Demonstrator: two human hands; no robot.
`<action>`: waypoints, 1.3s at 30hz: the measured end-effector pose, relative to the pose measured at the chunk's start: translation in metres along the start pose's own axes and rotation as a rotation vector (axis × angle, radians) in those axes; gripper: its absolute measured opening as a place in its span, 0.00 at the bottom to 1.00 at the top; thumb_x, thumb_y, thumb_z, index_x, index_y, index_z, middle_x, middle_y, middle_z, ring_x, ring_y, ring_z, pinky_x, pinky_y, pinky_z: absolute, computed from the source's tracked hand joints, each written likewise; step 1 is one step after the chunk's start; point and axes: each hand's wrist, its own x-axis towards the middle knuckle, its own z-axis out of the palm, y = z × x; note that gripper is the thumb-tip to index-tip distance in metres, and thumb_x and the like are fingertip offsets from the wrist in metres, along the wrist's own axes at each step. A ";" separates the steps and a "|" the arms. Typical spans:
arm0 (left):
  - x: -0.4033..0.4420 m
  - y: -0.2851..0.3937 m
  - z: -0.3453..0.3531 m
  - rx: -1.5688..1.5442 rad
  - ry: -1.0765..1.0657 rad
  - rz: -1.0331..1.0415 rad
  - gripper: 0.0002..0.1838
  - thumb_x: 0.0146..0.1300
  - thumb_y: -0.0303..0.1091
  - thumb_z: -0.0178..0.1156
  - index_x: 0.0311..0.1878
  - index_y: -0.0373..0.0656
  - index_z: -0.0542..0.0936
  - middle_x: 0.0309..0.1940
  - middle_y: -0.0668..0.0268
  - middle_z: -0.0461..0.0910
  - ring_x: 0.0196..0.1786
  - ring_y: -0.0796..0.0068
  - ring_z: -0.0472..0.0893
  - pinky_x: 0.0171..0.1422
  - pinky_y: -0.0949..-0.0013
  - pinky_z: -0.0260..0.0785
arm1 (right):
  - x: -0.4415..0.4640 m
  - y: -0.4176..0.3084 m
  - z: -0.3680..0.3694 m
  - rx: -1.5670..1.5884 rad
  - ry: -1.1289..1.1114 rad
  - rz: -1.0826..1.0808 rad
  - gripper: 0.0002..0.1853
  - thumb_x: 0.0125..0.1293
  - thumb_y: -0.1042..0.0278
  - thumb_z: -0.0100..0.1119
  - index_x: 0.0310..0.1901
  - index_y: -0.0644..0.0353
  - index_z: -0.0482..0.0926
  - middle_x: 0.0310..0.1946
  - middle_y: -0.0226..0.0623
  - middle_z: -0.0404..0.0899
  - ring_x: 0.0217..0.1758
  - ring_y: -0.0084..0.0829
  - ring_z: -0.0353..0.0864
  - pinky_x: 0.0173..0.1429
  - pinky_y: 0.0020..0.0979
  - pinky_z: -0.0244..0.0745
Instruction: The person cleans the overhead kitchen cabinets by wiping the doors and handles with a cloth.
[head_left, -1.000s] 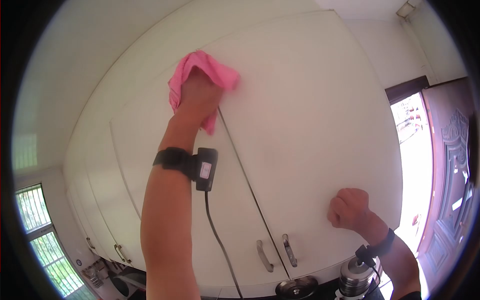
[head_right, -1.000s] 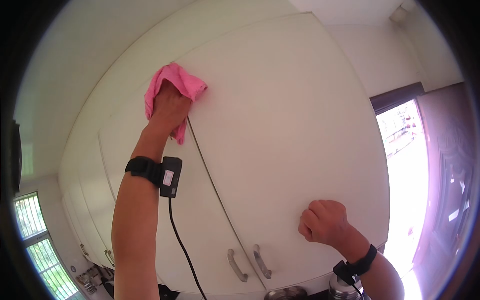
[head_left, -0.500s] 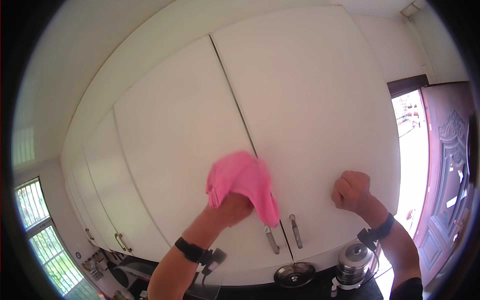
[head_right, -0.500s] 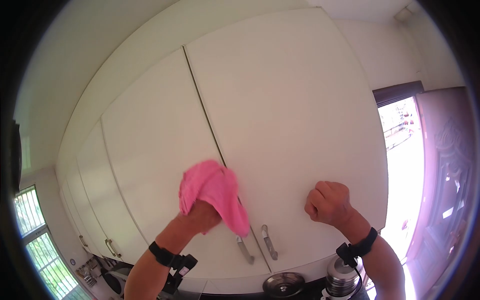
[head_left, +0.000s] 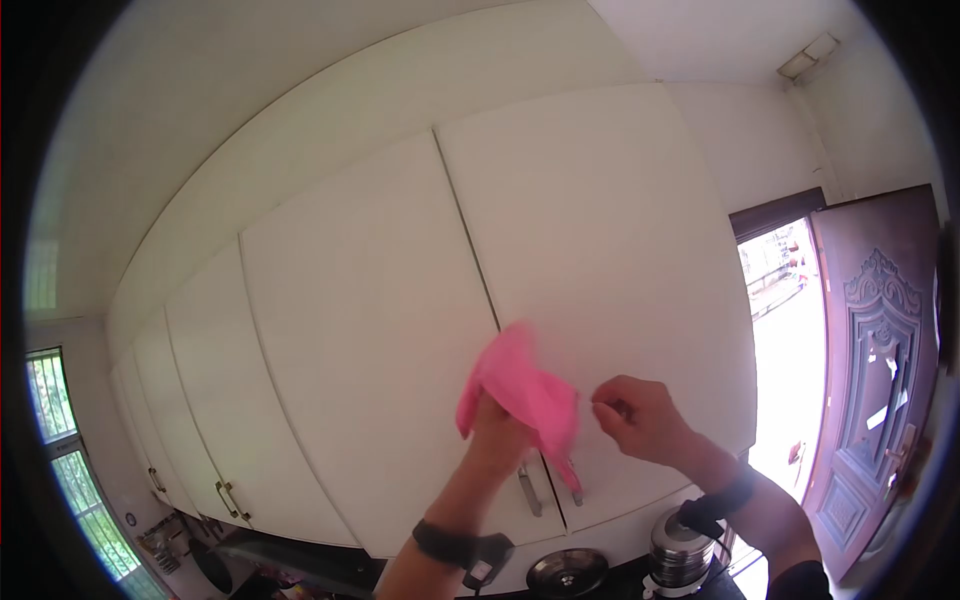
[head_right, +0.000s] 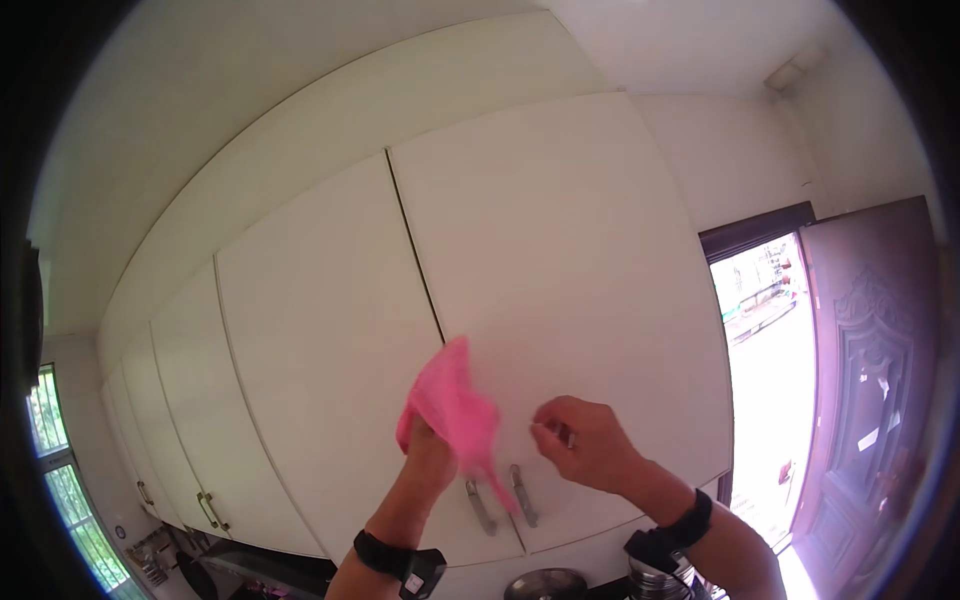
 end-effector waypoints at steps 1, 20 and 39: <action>0.002 0.001 0.005 0.057 -0.090 0.055 0.19 0.69 0.34 0.63 0.60 0.38 0.76 0.52 0.62 0.81 0.58 0.71 0.79 0.61 0.64 0.73 | 0.003 -0.008 0.006 0.080 -0.012 0.039 0.08 0.64 0.70 0.66 0.41 0.64 0.81 0.27 0.34 0.82 0.29 0.27 0.82 0.35 0.29 0.78; -0.004 0.005 -0.108 1.385 0.139 0.627 0.26 0.66 0.35 0.61 0.65 0.34 0.72 0.69 0.47 0.69 0.74 0.39 0.63 0.77 0.42 0.53 | 0.204 -0.012 -0.155 -0.556 1.167 -0.220 0.16 0.72 0.60 0.51 0.41 0.63 0.83 0.33 0.54 0.82 0.38 0.55 0.83 0.44 0.49 0.75; -0.006 -0.018 -0.109 1.577 0.172 0.491 0.34 0.74 0.49 0.49 0.72 0.32 0.63 0.77 0.45 0.56 0.80 0.36 0.50 0.80 0.34 0.36 | 0.361 -0.071 0.065 -0.937 0.360 -0.786 0.27 0.74 0.53 0.42 0.64 0.66 0.71 0.69 0.49 0.69 0.76 0.44 0.61 0.81 0.44 0.51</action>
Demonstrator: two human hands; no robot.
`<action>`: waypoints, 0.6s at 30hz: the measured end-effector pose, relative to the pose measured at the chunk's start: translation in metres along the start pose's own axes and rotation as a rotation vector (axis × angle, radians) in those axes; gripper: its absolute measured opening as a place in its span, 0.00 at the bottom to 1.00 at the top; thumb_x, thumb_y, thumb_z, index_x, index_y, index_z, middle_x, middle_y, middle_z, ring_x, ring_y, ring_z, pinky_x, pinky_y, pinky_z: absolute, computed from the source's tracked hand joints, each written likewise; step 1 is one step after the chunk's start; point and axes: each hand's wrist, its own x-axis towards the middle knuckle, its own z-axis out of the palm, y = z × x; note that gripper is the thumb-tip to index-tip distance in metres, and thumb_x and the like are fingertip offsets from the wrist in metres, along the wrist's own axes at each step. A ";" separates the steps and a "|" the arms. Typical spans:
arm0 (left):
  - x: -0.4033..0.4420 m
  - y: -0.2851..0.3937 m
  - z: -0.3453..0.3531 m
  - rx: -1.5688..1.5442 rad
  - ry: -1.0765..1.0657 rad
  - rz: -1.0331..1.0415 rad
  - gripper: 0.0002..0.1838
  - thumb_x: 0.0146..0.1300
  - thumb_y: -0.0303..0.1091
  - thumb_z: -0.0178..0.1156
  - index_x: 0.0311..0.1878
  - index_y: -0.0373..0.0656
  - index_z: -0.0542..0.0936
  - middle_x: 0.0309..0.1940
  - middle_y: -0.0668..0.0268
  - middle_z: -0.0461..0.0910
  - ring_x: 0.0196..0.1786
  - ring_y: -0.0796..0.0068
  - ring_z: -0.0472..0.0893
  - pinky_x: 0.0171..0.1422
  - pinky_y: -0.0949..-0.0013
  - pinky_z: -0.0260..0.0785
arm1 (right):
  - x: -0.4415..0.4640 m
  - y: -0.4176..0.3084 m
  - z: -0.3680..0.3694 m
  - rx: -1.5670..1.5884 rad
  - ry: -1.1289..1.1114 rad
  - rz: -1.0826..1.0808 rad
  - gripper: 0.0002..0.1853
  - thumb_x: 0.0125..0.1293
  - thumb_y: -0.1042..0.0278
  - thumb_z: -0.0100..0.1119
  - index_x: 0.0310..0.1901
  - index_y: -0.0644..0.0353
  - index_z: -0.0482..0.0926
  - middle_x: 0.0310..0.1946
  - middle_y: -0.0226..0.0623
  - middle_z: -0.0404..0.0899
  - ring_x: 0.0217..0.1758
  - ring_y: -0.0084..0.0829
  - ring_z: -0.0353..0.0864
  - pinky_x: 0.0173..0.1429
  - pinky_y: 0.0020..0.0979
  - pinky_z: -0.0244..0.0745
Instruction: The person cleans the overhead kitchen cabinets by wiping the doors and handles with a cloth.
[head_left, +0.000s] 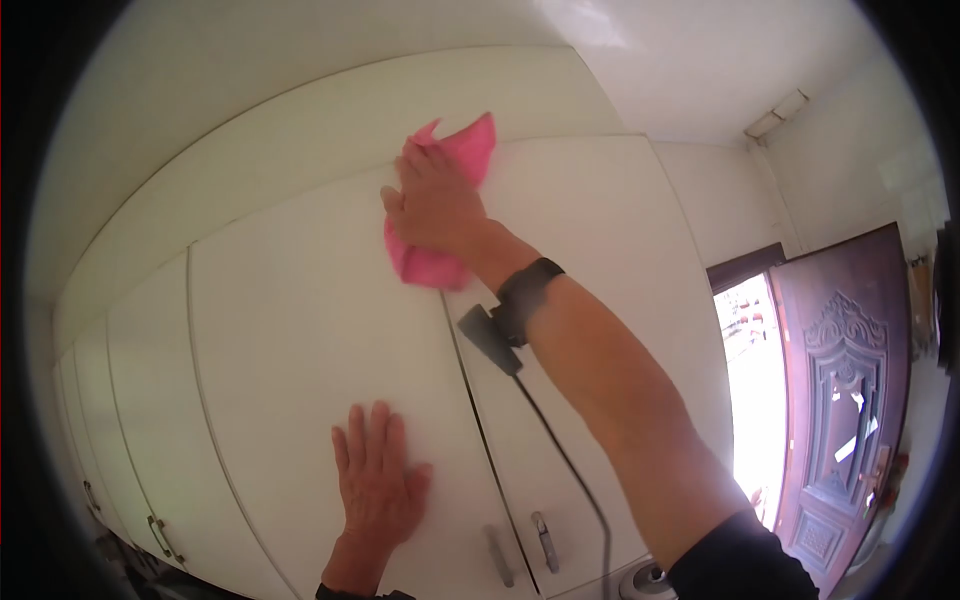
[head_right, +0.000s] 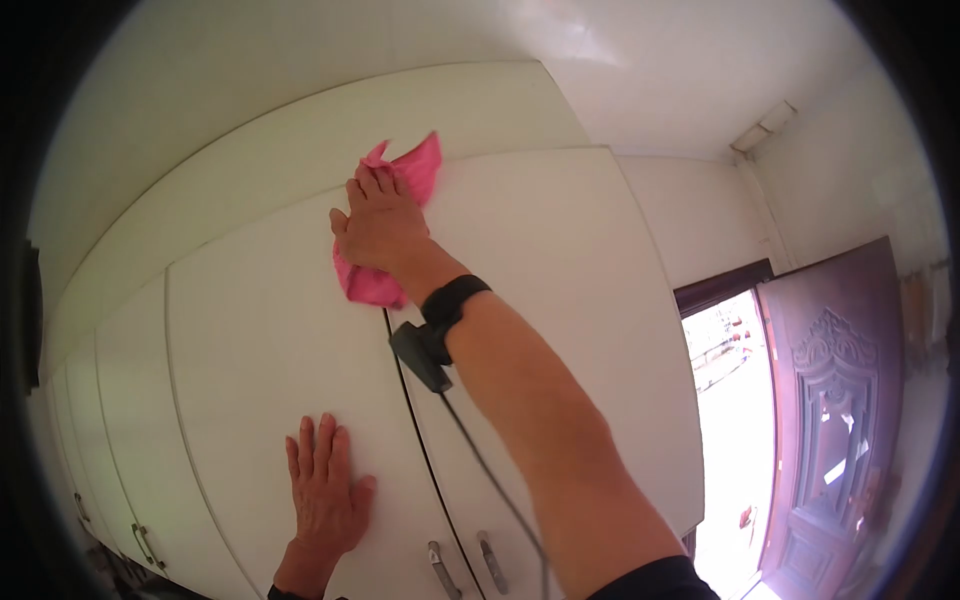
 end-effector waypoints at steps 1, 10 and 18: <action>0.002 0.004 -0.004 -0.015 0.052 -0.002 0.35 0.73 0.52 0.50 0.72 0.33 0.63 0.77 0.46 0.56 0.80 0.35 0.50 0.80 0.33 0.36 | 0.004 -0.007 -0.010 0.103 -0.077 0.042 0.29 0.75 0.52 0.40 0.66 0.66 0.69 0.70 0.49 0.67 0.77 0.44 0.59 0.81 0.43 0.49; 0.049 0.052 0.005 -0.020 0.013 0.097 0.45 0.65 0.63 0.58 0.73 0.36 0.64 0.78 0.50 0.56 0.80 0.38 0.50 0.79 0.32 0.36 | -0.032 0.118 -0.078 -0.115 -0.352 0.324 0.26 0.66 0.63 0.52 0.65 0.66 0.70 0.57 0.50 0.79 0.62 0.49 0.77 0.65 0.46 0.73; 0.044 0.057 0.014 0.016 0.002 0.101 0.49 0.61 0.63 0.62 0.72 0.31 0.62 0.78 0.50 0.55 0.80 0.40 0.50 0.80 0.33 0.35 | -0.043 0.158 -0.026 -0.304 -0.104 0.155 0.34 0.73 0.54 0.40 0.73 0.71 0.59 0.75 0.53 0.59 0.80 0.50 0.56 0.82 0.49 0.45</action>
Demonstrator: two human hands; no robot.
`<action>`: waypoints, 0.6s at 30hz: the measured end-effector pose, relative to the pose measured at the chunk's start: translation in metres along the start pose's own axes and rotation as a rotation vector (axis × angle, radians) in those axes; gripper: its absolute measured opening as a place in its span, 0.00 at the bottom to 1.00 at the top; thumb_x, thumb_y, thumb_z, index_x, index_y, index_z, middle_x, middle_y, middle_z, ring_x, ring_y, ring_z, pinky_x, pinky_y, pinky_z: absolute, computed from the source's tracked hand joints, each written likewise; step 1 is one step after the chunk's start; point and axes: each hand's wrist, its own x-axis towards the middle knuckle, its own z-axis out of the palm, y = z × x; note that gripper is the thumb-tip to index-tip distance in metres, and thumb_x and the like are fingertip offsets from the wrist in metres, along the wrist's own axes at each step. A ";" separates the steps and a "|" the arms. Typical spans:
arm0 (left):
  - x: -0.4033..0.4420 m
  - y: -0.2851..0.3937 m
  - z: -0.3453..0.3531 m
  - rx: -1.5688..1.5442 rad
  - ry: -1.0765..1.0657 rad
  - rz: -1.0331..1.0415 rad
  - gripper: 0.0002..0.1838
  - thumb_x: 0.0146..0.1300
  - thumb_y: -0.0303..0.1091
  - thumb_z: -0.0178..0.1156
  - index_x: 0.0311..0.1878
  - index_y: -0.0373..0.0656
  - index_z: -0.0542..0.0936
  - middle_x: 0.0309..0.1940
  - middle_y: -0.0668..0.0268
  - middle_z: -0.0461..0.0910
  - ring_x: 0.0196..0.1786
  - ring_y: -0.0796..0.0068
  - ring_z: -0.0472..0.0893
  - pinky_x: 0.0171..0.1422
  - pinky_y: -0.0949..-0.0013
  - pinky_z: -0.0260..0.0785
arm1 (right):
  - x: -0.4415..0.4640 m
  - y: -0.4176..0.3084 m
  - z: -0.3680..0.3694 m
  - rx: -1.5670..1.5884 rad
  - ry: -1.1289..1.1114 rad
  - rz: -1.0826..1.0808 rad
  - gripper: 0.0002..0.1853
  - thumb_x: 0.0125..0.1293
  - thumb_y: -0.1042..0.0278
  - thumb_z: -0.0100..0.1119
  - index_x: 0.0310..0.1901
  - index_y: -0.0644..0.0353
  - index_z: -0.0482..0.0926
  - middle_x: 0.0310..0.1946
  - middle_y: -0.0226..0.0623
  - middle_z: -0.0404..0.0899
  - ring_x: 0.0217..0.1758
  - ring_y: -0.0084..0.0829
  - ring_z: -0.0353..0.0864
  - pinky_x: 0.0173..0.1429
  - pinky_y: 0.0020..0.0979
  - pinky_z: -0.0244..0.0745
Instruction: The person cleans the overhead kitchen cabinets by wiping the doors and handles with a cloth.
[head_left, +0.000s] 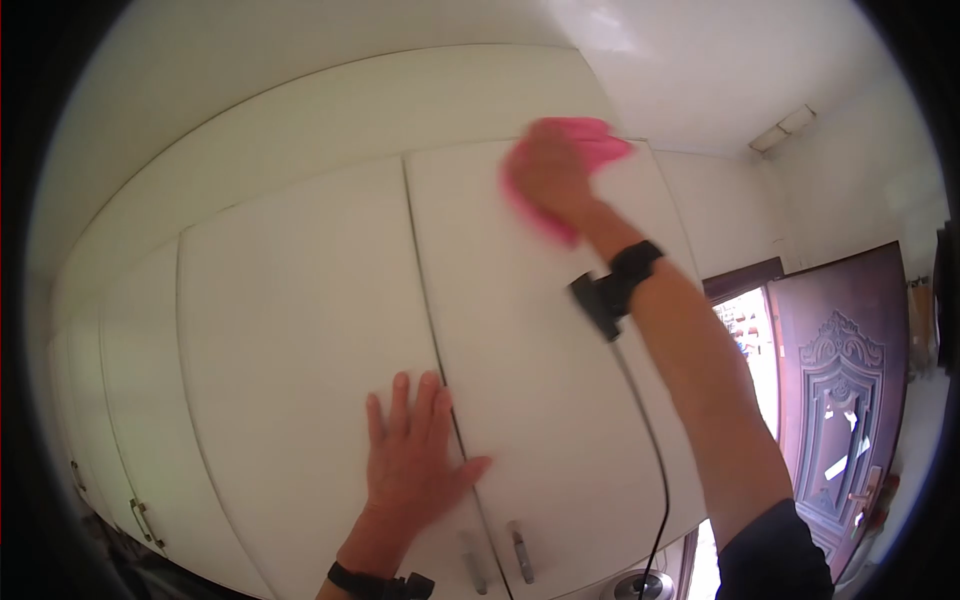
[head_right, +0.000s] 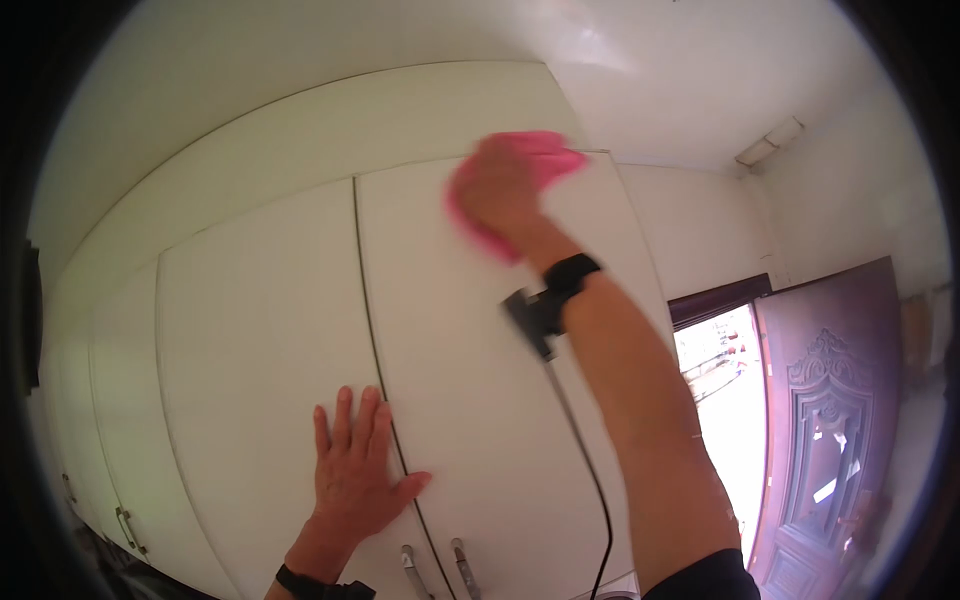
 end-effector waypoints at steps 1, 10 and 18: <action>0.002 0.001 0.000 0.005 -0.018 -0.004 0.49 0.61 0.63 0.62 0.71 0.31 0.63 0.78 0.50 0.55 0.80 0.40 0.50 0.80 0.33 0.34 | -0.004 -0.041 -0.002 0.099 0.030 -0.037 0.36 0.73 0.51 0.39 0.75 0.69 0.56 0.77 0.52 0.56 0.81 0.50 0.53 0.83 0.51 0.42; 0.001 -0.002 0.014 0.082 0.021 0.016 0.48 0.67 0.65 0.53 0.74 0.31 0.60 0.78 0.47 0.55 0.81 0.39 0.49 0.80 0.34 0.35 | -0.073 -0.110 -0.040 0.164 0.165 -0.332 0.36 0.73 0.48 0.43 0.75 0.63 0.58 0.65 0.49 0.75 0.63 0.52 0.77 0.68 0.49 0.68; -0.051 -0.010 0.004 0.066 -0.204 0.053 0.45 0.71 0.64 0.49 0.74 0.33 0.60 0.79 0.48 0.53 0.80 0.37 0.48 0.80 0.33 0.36 | -0.232 -0.135 -0.121 0.625 -0.375 -0.342 0.24 0.71 0.59 0.50 0.67 0.51 0.71 0.45 0.41 0.83 0.45 0.48 0.82 0.49 0.46 0.77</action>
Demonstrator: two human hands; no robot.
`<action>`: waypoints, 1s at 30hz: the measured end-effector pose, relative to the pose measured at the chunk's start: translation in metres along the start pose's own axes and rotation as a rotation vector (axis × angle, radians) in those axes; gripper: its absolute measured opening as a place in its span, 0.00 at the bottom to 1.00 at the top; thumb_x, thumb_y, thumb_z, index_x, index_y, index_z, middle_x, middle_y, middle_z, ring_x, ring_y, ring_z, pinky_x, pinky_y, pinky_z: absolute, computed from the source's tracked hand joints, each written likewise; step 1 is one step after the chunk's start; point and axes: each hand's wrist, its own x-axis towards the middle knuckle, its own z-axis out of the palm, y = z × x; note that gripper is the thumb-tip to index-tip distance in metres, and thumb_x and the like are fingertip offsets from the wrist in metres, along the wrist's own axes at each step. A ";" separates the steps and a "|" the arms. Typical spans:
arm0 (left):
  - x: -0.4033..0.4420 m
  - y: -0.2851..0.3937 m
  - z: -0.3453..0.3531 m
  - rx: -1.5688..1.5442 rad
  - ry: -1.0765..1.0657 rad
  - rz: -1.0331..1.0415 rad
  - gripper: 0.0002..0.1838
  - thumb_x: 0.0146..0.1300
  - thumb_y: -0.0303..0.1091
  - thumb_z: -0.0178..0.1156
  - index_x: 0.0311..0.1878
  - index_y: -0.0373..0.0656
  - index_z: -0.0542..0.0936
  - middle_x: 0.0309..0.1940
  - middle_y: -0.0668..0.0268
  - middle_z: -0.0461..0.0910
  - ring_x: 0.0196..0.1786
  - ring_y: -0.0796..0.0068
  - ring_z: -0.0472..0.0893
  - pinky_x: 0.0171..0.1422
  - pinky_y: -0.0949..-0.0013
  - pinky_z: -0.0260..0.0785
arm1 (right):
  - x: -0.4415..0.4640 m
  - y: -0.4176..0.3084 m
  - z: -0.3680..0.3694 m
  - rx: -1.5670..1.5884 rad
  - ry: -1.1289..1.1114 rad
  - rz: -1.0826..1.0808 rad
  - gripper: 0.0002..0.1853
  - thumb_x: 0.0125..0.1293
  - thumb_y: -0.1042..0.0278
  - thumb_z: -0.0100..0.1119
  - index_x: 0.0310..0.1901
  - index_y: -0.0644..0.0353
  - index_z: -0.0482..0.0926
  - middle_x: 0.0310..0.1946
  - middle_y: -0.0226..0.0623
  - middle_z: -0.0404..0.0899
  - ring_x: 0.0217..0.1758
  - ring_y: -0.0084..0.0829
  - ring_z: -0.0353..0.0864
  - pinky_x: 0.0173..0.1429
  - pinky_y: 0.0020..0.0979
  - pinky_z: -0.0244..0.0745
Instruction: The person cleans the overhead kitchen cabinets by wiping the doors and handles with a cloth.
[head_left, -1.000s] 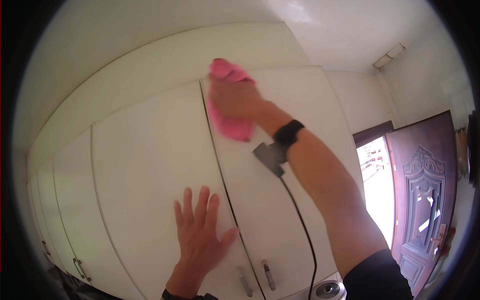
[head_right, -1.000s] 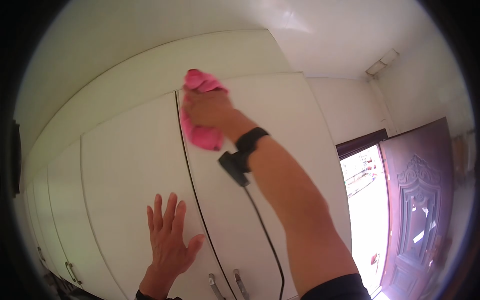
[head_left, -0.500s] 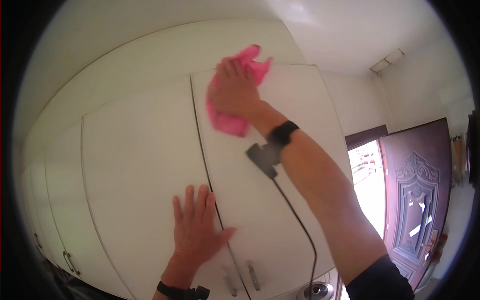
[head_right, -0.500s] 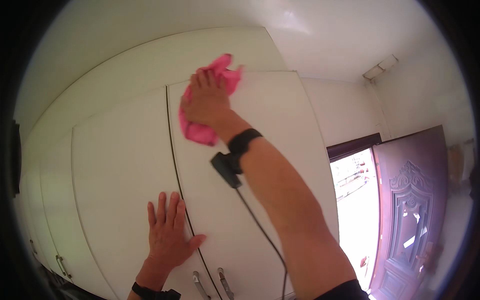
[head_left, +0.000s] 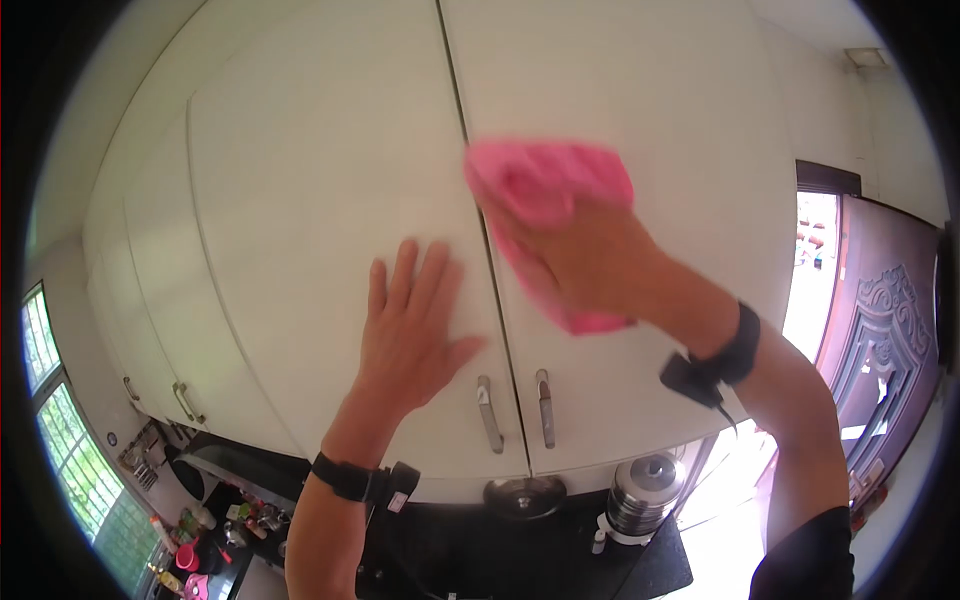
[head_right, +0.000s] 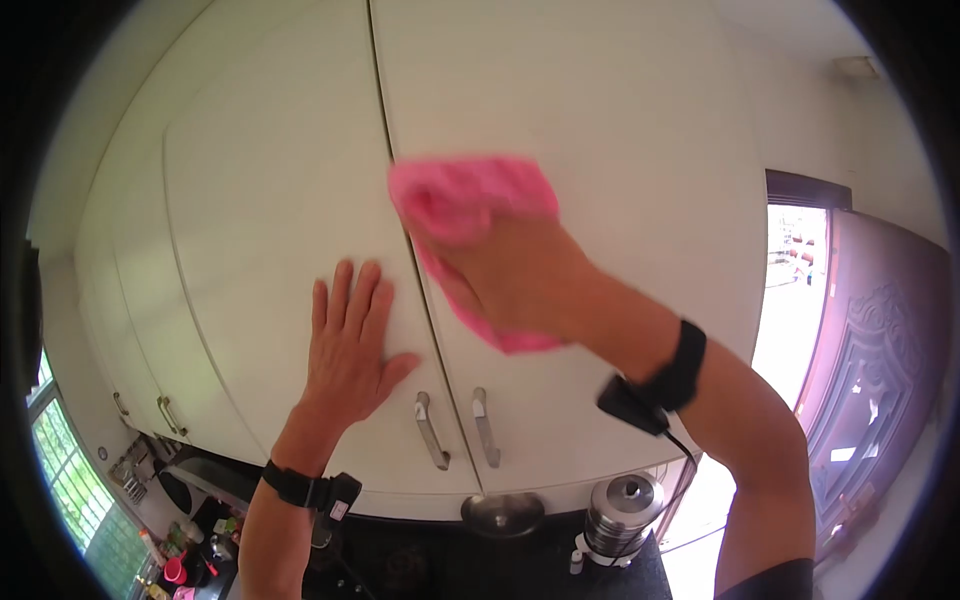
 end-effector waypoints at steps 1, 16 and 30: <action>-0.021 -0.004 0.005 0.015 -0.042 0.007 0.44 0.71 0.64 0.48 0.75 0.33 0.60 0.79 0.48 0.53 0.80 0.36 0.48 0.80 0.32 0.37 | -0.018 -0.010 -0.003 -0.021 0.049 -0.088 0.22 0.69 0.60 0.52 0.63 0.51 0.73 0.48 0.39 0.82 0.48 0.46 0.81 0.51 0.46 0.76; -0.202 0.046 0.047 -0.221 -0.180 -0.296 0.40 0.66 0.52 0.61 0.71 0.34 0.62 0.74 0.42 0.57 0.75 0.26 0.53 0.76 0.28 0.46 | 0.097 -0.021 -0.002 -0.042 0.036 0.040 0.31 0.69 0.58 0.57 0.72 0.55 0.66 0.48 0.46 0.81 0.49 0.48 0.80 0.57 0.45 0.75; -0.318 0.135 0.026 -0.451 -0.107 -0.681 0.35 0.67 0.44 0.63 0.70 0.36 0.65 0.74 0.47 0.61 0.76 0.35 0.58 0.76 0.37 0.54 | 0.026 -0.181 0.110 0.352 -0.760 -0.529 0.16 0.65 0.66 0.54 0.54 0.55 0.78 0.48 0.38 0.82 0.53 0.35 0.82 0.58 0.32 0.76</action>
